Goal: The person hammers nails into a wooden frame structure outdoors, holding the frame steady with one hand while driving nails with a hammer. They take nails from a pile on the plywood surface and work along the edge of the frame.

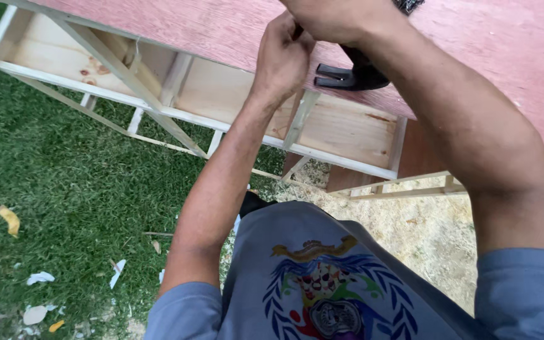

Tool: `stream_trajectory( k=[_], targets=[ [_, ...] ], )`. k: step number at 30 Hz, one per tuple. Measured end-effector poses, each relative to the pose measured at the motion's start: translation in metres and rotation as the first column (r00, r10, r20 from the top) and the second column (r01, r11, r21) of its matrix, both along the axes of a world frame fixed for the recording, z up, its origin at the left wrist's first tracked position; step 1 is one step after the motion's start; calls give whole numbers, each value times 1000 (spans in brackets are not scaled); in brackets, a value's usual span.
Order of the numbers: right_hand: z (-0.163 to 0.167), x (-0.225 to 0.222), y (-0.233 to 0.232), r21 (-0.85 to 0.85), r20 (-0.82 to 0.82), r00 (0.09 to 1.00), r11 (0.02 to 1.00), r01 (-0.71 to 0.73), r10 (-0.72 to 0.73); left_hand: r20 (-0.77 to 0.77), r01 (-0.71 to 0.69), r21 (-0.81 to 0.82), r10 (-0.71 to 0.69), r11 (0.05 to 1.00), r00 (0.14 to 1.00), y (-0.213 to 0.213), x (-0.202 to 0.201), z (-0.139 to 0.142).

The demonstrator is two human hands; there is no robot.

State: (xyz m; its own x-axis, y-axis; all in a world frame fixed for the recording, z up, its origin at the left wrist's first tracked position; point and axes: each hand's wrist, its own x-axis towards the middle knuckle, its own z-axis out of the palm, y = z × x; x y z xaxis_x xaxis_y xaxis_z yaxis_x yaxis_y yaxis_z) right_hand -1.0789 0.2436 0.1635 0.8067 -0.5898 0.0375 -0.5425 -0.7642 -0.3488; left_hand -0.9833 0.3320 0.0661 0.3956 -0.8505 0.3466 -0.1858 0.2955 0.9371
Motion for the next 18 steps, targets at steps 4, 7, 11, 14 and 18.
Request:
stream_trajectory(
  k=[4,7,11,14,18],
  targets=[
    [-13,-6,-18,-222,-114,992,972,-75,51,-117,124,-159,-143,979,983,3,-4,9],
    [-24,-18,-30,-186,33,996,979,-78,86,66,14,-118,-6,993,998,12,-8,18],
    [-31,-36,-38,-412,-92,973,882,-230,211,136,-8,89,-4,996,991,18,-9,23],
    [-32,-50,-41,355,410,912,921,-163,4,196,-9,-103,29,995,980,16,-9,21],
    [-30,-58,-45,698,492,843,677,-232,-218,295,11,-144,32,990,955,11,-9,14]
  ],
)
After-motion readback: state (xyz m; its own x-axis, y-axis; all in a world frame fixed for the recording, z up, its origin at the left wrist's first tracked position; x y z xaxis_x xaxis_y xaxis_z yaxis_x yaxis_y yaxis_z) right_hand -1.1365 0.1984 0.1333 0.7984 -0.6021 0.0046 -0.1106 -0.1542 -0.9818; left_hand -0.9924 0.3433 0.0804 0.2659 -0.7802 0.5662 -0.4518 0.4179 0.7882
